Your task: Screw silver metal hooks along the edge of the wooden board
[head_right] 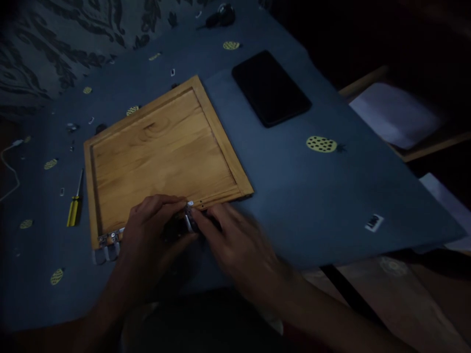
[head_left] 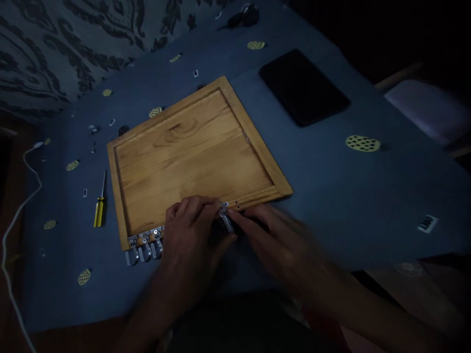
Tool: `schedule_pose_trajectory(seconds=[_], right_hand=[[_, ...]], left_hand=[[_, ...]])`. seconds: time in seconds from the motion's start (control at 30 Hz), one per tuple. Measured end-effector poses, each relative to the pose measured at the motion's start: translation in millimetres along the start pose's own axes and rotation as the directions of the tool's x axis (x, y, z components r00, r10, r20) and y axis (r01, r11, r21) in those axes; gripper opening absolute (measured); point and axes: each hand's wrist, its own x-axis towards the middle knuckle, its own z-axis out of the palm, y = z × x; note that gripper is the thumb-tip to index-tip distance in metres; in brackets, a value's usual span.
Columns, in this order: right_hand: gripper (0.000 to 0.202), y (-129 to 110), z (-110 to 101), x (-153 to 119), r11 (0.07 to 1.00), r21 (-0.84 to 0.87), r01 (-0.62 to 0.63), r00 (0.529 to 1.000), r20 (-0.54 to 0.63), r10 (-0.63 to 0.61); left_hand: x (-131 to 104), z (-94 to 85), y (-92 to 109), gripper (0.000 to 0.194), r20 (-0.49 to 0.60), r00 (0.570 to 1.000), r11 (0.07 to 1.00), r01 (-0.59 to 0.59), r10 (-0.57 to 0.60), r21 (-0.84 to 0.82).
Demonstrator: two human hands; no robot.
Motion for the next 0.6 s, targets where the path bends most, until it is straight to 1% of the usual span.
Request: schedule_pose_trajectory(seconds=[0.13, 0.3, 0.47, 0.6], right_hand=[[0.044, -0.1, 1.3, -2.2, 1.000, 0.016, -0.027, 0.999, 0.026, 0.027], [0.044, -0.7, 2.5, -2.6, 0.998, 0.019, -0.061, 0.997, 0.041, 0.060], [0.051, 0.2, 3.2, -4.5, 0.999, -0.007, -0.049, 0.996, 0.078, 0.050], [0.053, 0.1, 3.1, -5.0, 0.997, 0.021, -0.079, 0.990, 0.115, 0.076]], left_hand=[[-0.8, 0.1, -0.2, 0.043, 0.001, 1.000, 1.000, 0.009, -0.009, -0.011], [-0.7, -1.1, 0.4, 0.040, 0.003, 1.000, 1.000, 0.003, -0.003, -0.001], [0.2, -2.1, 1.5, 0.038, 0.019, 1.000, 1.000, 0.011, -0.011, -0.001], [0.7, -1.6, 1.6, 0.036, 0.012, 1.000, 1.000, 0.022, -0.022, 0.000]])
